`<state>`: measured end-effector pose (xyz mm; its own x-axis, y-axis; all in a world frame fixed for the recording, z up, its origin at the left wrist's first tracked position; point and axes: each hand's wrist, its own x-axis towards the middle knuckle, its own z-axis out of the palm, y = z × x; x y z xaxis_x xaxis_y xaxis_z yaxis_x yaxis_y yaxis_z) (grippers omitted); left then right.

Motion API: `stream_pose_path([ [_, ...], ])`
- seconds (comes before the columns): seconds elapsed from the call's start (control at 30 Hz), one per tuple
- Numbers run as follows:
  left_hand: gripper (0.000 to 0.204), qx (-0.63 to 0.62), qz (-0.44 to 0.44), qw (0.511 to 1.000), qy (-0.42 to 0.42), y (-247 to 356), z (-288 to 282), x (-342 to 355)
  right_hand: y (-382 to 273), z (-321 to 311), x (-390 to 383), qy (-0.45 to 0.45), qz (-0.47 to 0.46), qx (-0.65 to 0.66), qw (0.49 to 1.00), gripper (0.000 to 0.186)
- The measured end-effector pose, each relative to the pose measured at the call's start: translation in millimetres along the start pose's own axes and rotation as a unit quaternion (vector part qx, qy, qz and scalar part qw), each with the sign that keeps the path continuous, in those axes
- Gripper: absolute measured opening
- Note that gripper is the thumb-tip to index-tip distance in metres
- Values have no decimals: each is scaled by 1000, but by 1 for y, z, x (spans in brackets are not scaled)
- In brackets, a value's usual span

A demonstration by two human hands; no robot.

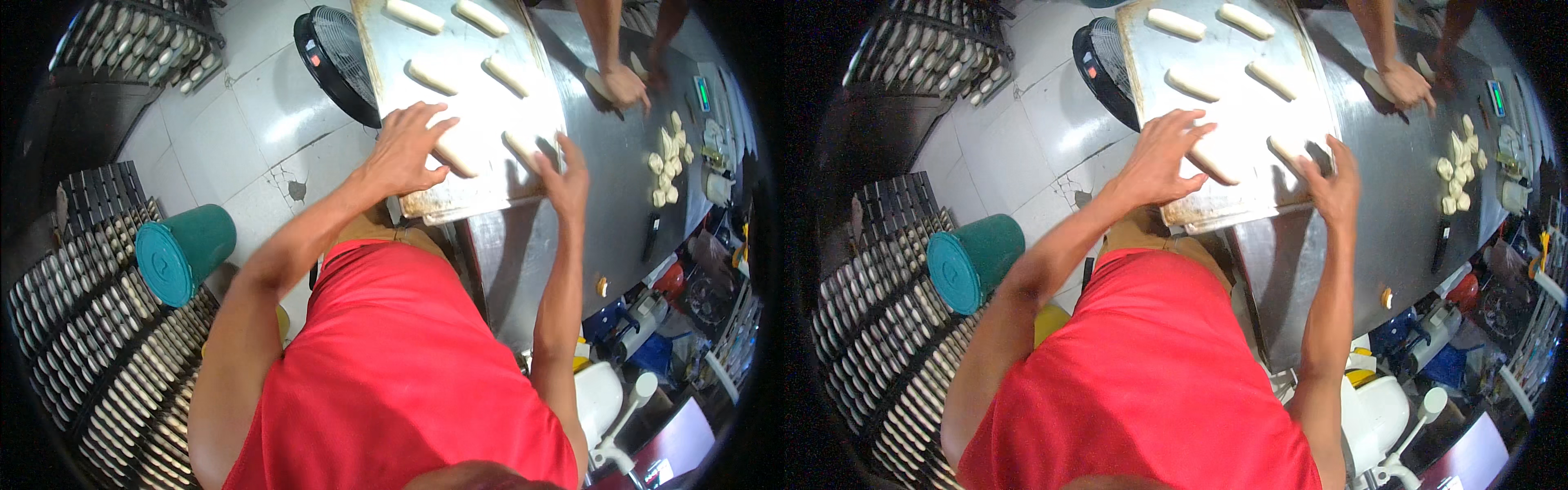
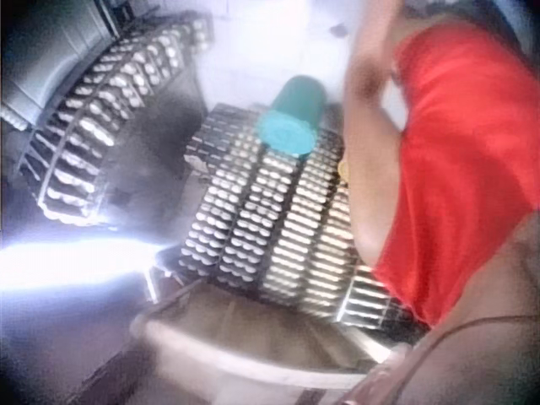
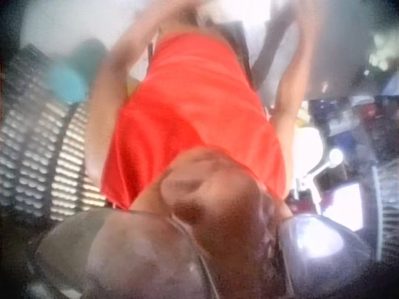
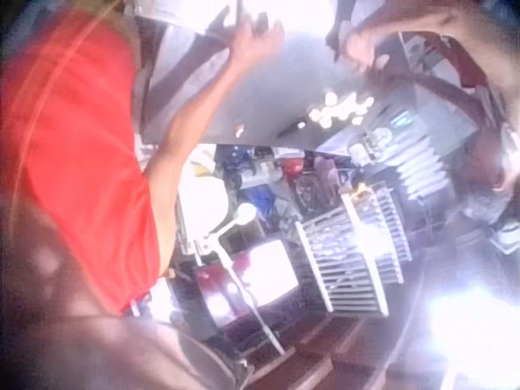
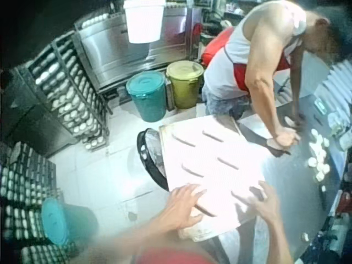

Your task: The person shapes dough by hand on a metal table, places the pieces onto a tray, and then puts the tray onto a cooling rack.

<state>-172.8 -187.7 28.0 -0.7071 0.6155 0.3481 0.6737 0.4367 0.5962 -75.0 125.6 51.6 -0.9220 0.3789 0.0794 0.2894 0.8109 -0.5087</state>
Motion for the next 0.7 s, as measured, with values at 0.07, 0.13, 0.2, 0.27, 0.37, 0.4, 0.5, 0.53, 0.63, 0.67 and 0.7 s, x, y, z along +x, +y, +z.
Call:
stream_pose_path([
  [0.07,67,-53,-139,987,56,-6,-11,-8,10,-9,5,1,75,18,997,54],
  [0.13,63,-137,-337,928,86,-13,-6,-28,12,-12,11,-38,139,19,989,57],
  [0.2,54,-195,-365,907,80,-21,4,-40,13,-2,17,-51,107,-41,992,55],
  [0.27,53,-213,-391,892,80,-22,4,-42,3,5,29,-55,80,-81,992,50],
  [0.37,51,-284,-407,854,158,-34,28,-52,12,13,32,-24,80,-67,994,46],
  [0.4,51,-300,-472,819,126,-27,20,-46,25,18,35,-43,133,-38,989,46],
  [0.5,39,-228,-426,861,157,-35,9,-36,76,32,54,-47,152,75,984,54],
  [0.53,31,-258,-457,835,168,-34,7,-39,72,37,54,-52,205,229,950,62],
  [0.63,22,-351,-462,787,212,-44,15,-45,31,45,51,-37,263,293,918,75],
  [0.67,26,-385,-411,780,273,-42,17,-56,21,46,47,-43,250,298,920,79],
  [0.7,28,-385,-440,771,252,-41,12,-65,34,55,48,-48,258,303,916,80],
])
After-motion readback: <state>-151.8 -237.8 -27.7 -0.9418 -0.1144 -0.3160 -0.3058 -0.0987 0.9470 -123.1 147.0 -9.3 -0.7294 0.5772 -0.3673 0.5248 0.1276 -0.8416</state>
